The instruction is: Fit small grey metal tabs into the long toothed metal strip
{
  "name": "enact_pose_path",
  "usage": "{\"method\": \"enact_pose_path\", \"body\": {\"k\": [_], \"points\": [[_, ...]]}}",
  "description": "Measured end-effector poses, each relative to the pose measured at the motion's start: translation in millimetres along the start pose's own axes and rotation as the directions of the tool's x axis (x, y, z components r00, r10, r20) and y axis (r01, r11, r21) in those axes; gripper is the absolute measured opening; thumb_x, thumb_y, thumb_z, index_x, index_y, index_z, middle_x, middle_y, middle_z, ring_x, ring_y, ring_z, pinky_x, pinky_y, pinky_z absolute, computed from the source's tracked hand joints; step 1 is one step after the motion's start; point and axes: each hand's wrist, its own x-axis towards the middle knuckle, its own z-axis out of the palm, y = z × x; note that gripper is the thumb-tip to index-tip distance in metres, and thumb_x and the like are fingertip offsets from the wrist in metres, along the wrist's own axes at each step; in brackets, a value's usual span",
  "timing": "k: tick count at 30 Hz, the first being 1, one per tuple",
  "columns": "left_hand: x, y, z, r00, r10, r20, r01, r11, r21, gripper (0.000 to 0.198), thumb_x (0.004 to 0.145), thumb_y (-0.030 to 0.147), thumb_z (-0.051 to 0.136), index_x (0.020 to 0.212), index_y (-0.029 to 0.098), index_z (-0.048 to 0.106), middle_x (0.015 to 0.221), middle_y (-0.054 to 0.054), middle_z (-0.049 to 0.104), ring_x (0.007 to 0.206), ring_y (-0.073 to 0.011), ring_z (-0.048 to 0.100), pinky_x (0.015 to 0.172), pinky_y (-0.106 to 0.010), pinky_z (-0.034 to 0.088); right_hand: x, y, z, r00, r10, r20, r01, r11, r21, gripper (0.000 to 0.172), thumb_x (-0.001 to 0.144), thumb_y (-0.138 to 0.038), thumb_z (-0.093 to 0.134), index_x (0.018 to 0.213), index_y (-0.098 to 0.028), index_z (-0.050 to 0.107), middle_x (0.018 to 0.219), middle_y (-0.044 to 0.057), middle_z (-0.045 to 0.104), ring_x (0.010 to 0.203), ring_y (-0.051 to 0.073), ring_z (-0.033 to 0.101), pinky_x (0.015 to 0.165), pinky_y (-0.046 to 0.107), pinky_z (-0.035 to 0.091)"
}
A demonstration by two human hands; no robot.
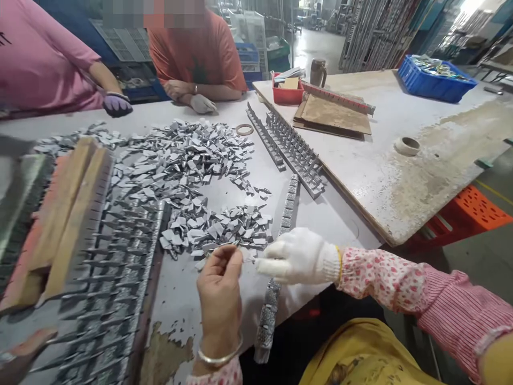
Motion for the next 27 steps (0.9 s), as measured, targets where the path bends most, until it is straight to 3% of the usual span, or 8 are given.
{"method": "enact_pose_path", "body": {"k": [2,5,10,13,18,21,23,27], "points": [[-17,3,4.6,0.989,-0.121,0.086,0.132,0.981,-0.141,0.029,0.077,0.042,0.069,0.096,0.021,0.061,0.085,0.001,0.061,0.070,-0.0115,0.055,0.061,-0.022,0.046,6,-10,2,0.999,-0.051,0.010,0.050,0.996,0.069,0.025,0.094,-0.039,0.046,0.103,-0.024,0.063,0.088,0.006,0.066,0.078,0.019,0.057,0.066,0.032,0.040],[-35,-1,3.9,0.979,-0.111,0.172,0.133,0.983,-0.125,0.030,0.081,0.046,0.064,0.095,0.019,0.062,0.070,0.003,0.056,0.063,-0.0109,0.051,0.059,-0.022,0.045,2,-18,7,0.984,0.148,-0.099,-0.082,0.870,0.486,0.028,0.095,-0.043,0.045,0.098,-0.021,0.062,0.091,0.007,0.065,0.084,0.018,0.059,0.075,0.031,0.045],[-50,2,-5.0,0.969,0.156,0.193,-0.196,0.957,0.212,0.023,0.087,0.040,0.058,0.080,0.019,0.061,0.062,0.004,0.051,0.055,-0.0097,0.043,0.053,-0.022,0.036,-12,-22,18,0.856,0.487,0.173,-0.232,0.061,0.971,0.033,0.081,-0.044,0.067,0.095,-0.016,0.055,0.074,0.001,0.061,0.062,0.012,0.060,0.054,0.022,0.047],[-55,4,-5.4,0.935,0.156,0.319,-0.208,0.969,0.134,0.026,0.088,0.040,0.055,0.073,0.019,0.058,0.059,0.005,0.044,0.052,-0.0091,0.038,0.050,-0.022,0.032,-17,-23,22,0.835,0.425,0.350,-0.318,-0.147,0.937,0.035,0.078,-0.045,0.069,0.092,-0.016,0.053,0.066,-0.001,0.061,0.054,0.012,0.060,0.046,0.020,0.045],[-61,-3,-3.6,0.885,0.061,0.461,-0.003,0.992,-0.126,0.041,0.088,0.054,0.050,0.065,0.020,0.051,0.054,0.005,0.039,0.048,-0.0093,0.036,0.046,-0.022,0.032,-27,-23,25,0.803,0.205,0.560,-0.513,-0.241,0.824,0.040,0.084,-0.055,0.055,0.083,-0.015,0.055,0.054,-0.001,0.060,0.034,0.010,0.048,0.033,0.019,0.036],[-58,0,-6.8,0.881,0.212,0.424,-0.302,0.940,0.156,0.031,0.089,0.038,0.054,0.066,0.018,0.055,0.054,0.004,0.044,0.049,-0.0091,0.039,0.047,-0.021,0.030,-29,-20,21,0.789,0.362,0.497,-0.473,-0.158,0.867,0.041,0.083,-0.054,0.059,0.076,-0.014,0.056,0.052,-0.002,0.057,0.038,0.008,0.050,0.036,0.017,0.037],[-54,5,-8.8,0.818,0.335,0.467,-0.499,0.817,0.288,0.025,0.089,0.028,0.054,0.066,0.018,0.054,0.057,0.003,0.046,0.052,-0.0091,0.042,0.050,-0.022,0.030,-28,-18,18,0.790,0.404,0.462,-0.464,-0.099,0.880,0.042,0.081,-0.054,0.063,0.073,-0.014,0.056,0.051,-0.002,0.056,0.042,0.008,0.053,0.040,0.016,0.039],[-55,7,-5.5,0.762,0.354,0.543,-0.555,0.789,0.265,0.034,0.093,0.022,0.047,0.060,0.019,0.037,0.055,0.005,0.038,0.049,-0.0076,0.038,0.049,-0.022,0.028,-28,-20,18,0.781,0.361,0.509,-0.497,-0.134,0.857,0.037,0.080,-0.050,0.065,0.076,-0.014,0.057,0.056,-0.002,0.059,0.042,0.007,0.052,0.040,0.016,0.040]]}}
